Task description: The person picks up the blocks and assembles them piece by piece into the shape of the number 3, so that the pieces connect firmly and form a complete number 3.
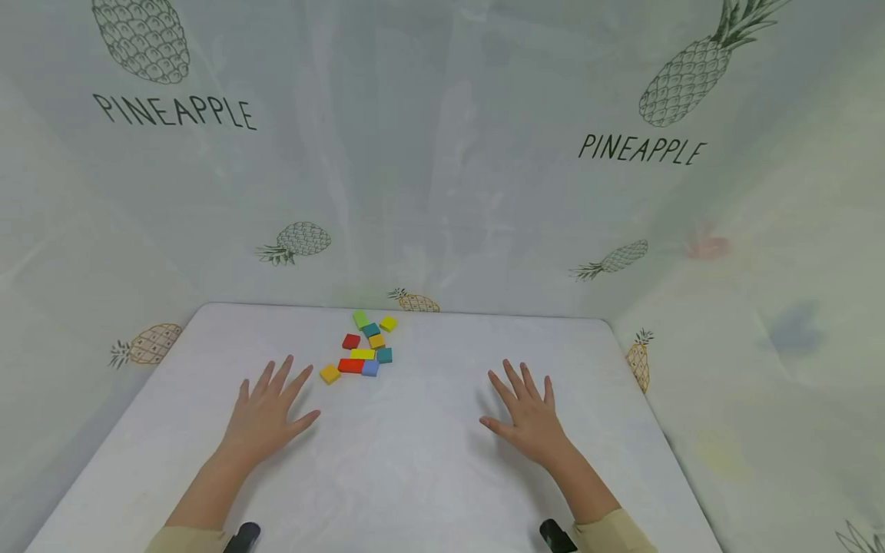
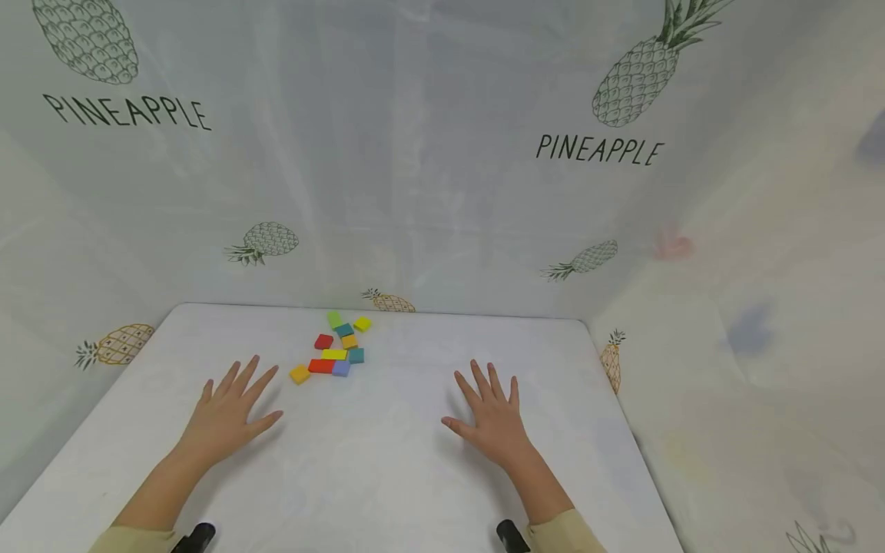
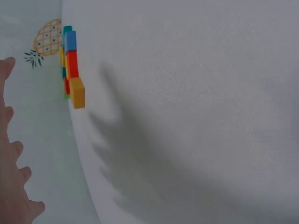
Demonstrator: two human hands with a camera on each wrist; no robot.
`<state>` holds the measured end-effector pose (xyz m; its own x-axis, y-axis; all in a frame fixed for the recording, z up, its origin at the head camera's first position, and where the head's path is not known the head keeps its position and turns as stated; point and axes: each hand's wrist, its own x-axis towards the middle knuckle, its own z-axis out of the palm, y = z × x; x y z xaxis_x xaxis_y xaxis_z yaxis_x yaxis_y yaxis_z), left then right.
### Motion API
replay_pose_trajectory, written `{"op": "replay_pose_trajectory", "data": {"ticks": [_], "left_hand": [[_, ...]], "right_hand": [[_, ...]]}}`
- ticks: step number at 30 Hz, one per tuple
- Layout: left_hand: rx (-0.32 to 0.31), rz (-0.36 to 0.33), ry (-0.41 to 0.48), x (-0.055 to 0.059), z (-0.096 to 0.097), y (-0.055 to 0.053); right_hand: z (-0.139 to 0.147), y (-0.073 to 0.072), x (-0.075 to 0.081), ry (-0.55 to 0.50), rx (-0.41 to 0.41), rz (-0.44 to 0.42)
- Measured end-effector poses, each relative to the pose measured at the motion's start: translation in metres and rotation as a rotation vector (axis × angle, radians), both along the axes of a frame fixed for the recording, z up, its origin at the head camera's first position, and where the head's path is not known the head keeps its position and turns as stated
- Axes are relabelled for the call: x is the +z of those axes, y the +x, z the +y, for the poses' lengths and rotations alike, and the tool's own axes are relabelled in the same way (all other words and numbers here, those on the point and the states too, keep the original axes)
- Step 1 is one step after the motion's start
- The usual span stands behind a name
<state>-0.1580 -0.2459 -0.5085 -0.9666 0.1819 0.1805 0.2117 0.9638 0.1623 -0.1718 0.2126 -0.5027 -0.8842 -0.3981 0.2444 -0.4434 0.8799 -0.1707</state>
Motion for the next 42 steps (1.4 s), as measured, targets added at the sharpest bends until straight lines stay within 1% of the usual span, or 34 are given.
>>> {"op": "replay_pose_trajectory", "data": {"ticks": [3, 7, 12, 15, 21, 24, 27, 30, 33, 38, 40, 42], "left_hand": [[0.000, 0.004, -0.009, 0.001, 0.003, -0.004], [-0.002, 0.003, -0.002, 0.002, 0.008, -0.013], [-0.013, -0.016, 0.000, 0.001, 0.016, -0.025], [-0.024, -0.036, 0.015, -0.001, 0.021, -0.034], [-0.040, -0.062, 0.059, -0.004, 0.030, -0.051], [-0.039, -0.079, 0.082, -0.006, 0.033, -0.058], [-0.034, -0.112, 0.112, -0.009, 0.035, -0.064], [-0.023, -0.155, 0.160, -0.010, 0.036, -0.070], [-0.018, -0.184, 0.187, -0.012, 0.037, -0.077], [-0.024, -0.204, 0.172, -0.019, 0.036, -0.091], [-0.021, -0.216, 0.173, -0.022, 0.036, -0.096], [-0.018, -0.231, 0.177, -0.026, 0.036, -0.100]], "right_hand": [[-0.002, -0.002, 0.001, -0.025, 0.005, -0.013], [-0.007, -0.005, 0.003, -0.099, 0.009, -0.066], [-0.016, -0.010, 0.004, -0.238, 0.020, -0.160], [-0.022, -0.012, 0.005, -0.322, 0.030, -0.239], [-0.037, -0.017, 0.004, -0.526, 0.048, -0.427], [-0.045, -0.020, 0.002, -0.598, 0.072, -0.480], [-0.051, -0.023, -0.001, -0.645, 0.071, -0.516], [-0.058, -0.025, -0.004, -0.689, 0.073, -0.557], [-0.064, -0.027, -0.007, -0.727, 0.107, -0.587], [-0.073, -0.030, -0.014, -0.776, 0.174, -0.607], [-0.077, -0.029, -0.015, -0.782, 0.179, -0.626], [-0.080, -0.026, -0.013, -0.786, 0.182, -0.651]]}}
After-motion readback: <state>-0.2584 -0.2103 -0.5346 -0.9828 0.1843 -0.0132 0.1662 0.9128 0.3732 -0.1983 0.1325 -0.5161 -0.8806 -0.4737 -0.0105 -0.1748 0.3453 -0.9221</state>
